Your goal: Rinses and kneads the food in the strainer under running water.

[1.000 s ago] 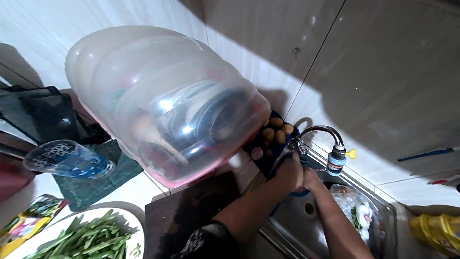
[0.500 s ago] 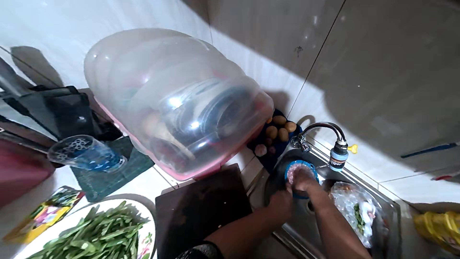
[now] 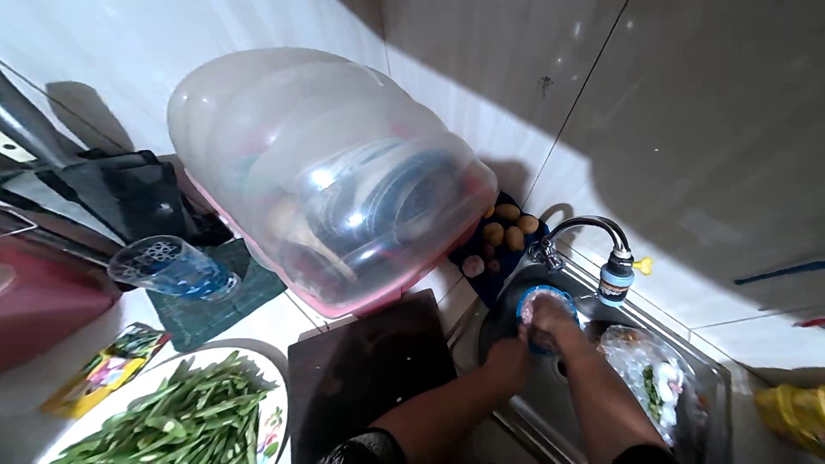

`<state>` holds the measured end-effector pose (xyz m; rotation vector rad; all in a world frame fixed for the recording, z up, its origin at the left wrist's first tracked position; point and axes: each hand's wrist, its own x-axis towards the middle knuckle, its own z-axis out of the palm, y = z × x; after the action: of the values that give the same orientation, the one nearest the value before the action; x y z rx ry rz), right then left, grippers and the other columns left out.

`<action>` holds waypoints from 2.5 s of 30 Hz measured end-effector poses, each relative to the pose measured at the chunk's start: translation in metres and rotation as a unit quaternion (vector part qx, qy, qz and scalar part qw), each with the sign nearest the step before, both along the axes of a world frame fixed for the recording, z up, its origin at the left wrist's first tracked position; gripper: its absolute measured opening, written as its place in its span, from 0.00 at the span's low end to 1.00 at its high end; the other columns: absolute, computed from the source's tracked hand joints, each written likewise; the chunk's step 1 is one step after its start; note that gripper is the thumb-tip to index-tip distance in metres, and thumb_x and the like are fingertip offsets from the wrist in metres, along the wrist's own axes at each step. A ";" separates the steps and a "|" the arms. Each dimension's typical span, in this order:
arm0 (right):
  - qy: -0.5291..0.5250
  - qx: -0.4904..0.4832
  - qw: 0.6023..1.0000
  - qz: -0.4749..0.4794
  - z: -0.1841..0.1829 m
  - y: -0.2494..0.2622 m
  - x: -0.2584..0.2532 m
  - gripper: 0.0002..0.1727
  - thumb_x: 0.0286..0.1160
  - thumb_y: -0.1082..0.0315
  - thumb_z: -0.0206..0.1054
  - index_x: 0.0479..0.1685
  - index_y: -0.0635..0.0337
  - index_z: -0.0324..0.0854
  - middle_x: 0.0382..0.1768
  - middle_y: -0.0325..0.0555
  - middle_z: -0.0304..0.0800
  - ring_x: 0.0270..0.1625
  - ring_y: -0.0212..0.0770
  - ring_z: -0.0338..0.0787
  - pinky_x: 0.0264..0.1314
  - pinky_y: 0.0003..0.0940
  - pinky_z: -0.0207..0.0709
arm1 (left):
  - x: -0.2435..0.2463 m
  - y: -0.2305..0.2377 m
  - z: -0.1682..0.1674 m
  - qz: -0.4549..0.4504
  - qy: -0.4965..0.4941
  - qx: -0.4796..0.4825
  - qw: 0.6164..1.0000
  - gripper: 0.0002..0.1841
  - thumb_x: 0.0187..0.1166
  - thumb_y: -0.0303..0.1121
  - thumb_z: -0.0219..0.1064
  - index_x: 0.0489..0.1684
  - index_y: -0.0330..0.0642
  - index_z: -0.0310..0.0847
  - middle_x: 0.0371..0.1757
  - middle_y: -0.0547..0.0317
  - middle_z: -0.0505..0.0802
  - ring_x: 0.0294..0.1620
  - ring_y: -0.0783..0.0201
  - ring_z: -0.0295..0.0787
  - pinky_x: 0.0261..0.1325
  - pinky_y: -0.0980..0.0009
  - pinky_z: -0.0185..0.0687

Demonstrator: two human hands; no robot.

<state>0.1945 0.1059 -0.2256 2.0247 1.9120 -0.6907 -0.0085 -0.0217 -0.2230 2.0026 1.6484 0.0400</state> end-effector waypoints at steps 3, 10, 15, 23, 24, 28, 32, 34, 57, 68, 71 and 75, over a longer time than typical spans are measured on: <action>0.046 -0.022 0.998 -0.039 0.048 -0.003 -0.001 0.47 0.47 0.37 0.81 0.73 0.51 0.79 0.67 0.57 0.87 0.69 0.61 0.85 0.70 0.71 0.76 | 0.000 0.001 0.008 -0.004 0.022 -0.004 1.000 0.48 0.66 0.49 0.71 0.90 0.47 0.52 0.45 0.53 0.94 0.45 0.49 0.94 0.44 0.45 0.90; 0.096 -0.004 0.995 -0.032 0.096 -0.002 0.027 0.37 0.36 0.48 0.90 0.57 0.39 0.87 0.51 0.43 0.94 0.54 0.50 0.93 0.57 0.64 0.86 | -0.002 -0.001 0.018 -0.016 0.033 0.007 0.999 0.41 0.73 0.42 0.67 0.89 0.44 0.55 0.48 0.50 0.94 0.48 0.49 0.94 0.48 0.48 0.91; 0.127 0.042 0.990 -0.039 0.106 -0.003 0.045 0.24 0.53 0.55 0.85 0.55 0.33 0.87 0.50 0.33 0.94 0.52 0.38 0.94 0.55 0.50 0.90 | 0.000 0.001 0.022 -0.021 0.050 -0.006 0.999 0.45 0.70 0.42 0.68 0.91 0.46 0.51 0.48 0.50 0.94 0.47 0.49 0.94 0.46 0.46 0.91; -0.014 0.072 0.997 -0.035 0.083 -0.026 0.057 0.14 0.73 0.49 0.68 0.52 0.39 0.89 0.54 0.44 0.94 0.59 0.51 0.92 0.63 0.66 0.83 | 0.005 0.004 0.012 -0.018 0.062 -0.002 0.998 0.43 0.74 0.42 0.65 0.92 0.50 0.48 0.44 0.51 0.94 0.44 0.48 0.94 0.43 0.47 0.91; -0.020 0.067 0.997 -0.028 0.074 -0.027 0.060 0.13 0.72 0.51 0.69 0.52 0.38 0.89 0.53 0.44 0.94 0.57 0.51 0.93 0.62 0.65 0.84 | 0.006 0.005 0.011 -0.022 0.066 0.002 0.998 0.43 0.74 0.42 0.65 0.92 0.49 0.48 0.45 0.51 0.94 0.44 0.48 0.94 0.42 0.47 0.91; 0.001 0.151 0.988 -0.041 0.052 -0.022 0.076 0.12 0.73 0.49 0.67 0.50 0.34 0.90 0.50 0.37 0.95 0.54 0.43 0.93 0.60 0.57 0.87 | 0.006 0.005 0.005 -0.029 0.082 0.013 0.996 0.47 0.71 0.43 0.66 0.94 0.50 0.44 0.44 0.52 0.93 0.43 0.49 0.94 0.40 0.46 0.90; 0.000 0.204 0.977 -0.064 0.009 -0.022 0.116 0.16 0.74 0.54 0.66 0.60 0.30 0.87 0.61 0.41 0.91 0.63 0.47 0.90 0.65 0.58 0.84 | 0.008 0.006 -0.001 -0.022 0.081 0.008 0.996 0.45 0.74 0.41 0.64 0.94 0.51 0.43 0.44 0.52 0.93 0.42 0.50 0.94 0.41 0.47 0.91; 0.010 0.205 0.974 -0.092 -0.003 -0.030 0.128 0.18 0.76 0.54 0.63 0.64 0.27 0.85 0.63 0.40 0.91 0.63 0.46 0.90 0.65 0.57 0.85 | 0.009 0.006 -0.004 -0.017 0.076 0.004 0.997 0.44 0.74 0.42 0.64 0.94 0.50 0.44 0.43 0.52 0.94 0.42 0.50 0.94 0.41 0.48 0.91; 0.046 0.149 0.972 -0.175 0.004 -0.098 0.012 0.18 0.60 0.38 0.74 0.42 0.34 0.90 0.43 0.33 0.95 0.47 0.39 0.94 0.52 0.55 0.90 | 0.008 0.003 0.000 -0.036 0.080 -0.007 0.996 0.48 0.72 0.42 0.67 0.93 0.43 0.39 0.46 0.51 0.92 0.43 0.51 0.94 0.42 0.49 0.91; 0.029 0.177 0.965 -0.189 0.013 -0.021 0.051 0.22 0.65 0.38 0.69 0.52 0.36 0.89 0.50 0.40 0.95 0.54 0.47 0.94 0.57 0.63 0.86 | 0.004 0.004 0.001 -0.043 0.060 0.018 0.997 0.44 0.72 0.41 0.67 0.92 0.46 0.48 0.45 0.52 0.94 0.45 0.51 0.94 0.45 0.49 0.92; 0.046 0.153 0.973 -0.169 -0.014 -0.006 0.049 0.27 0.69 0.31 0.63 0.55 0.37 0.89 0.53 0.42 0.95 0.59 0.49 0.93 0.63 0.64 0.84 | -0.003 0.010 0.008 -0.040 0.055 0.009 0.998 0.42 0.74 0.42 0.66 0.92 0.51 0.51 0.45 0.52 0.94 0.46 0.49 0.94 0.46 0.46 0.91; 0.046 0.143 0.979 -0.139 -0.042 0.010 0.048 0.33 0.74 0.25 0.50 0.58 0.35 0.89 0.57 0.40 0.94 0.64 0.50 0.91 0.67 0.67 0.81 | -0.010 0.009 0.018 -0.046 0.025 0.018 0.998 0.41 0.74 0.41 0.66 0.92 0.52 0.52 0.45 0.52 0.95 0.45 0.50 0.94 0.46 0.47 0.91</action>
<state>0.2422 0.1157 -0.2680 2.5128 1.8886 -0.6103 -0.0187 -0.0123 -0.2051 2.1208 1.5951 -0.0135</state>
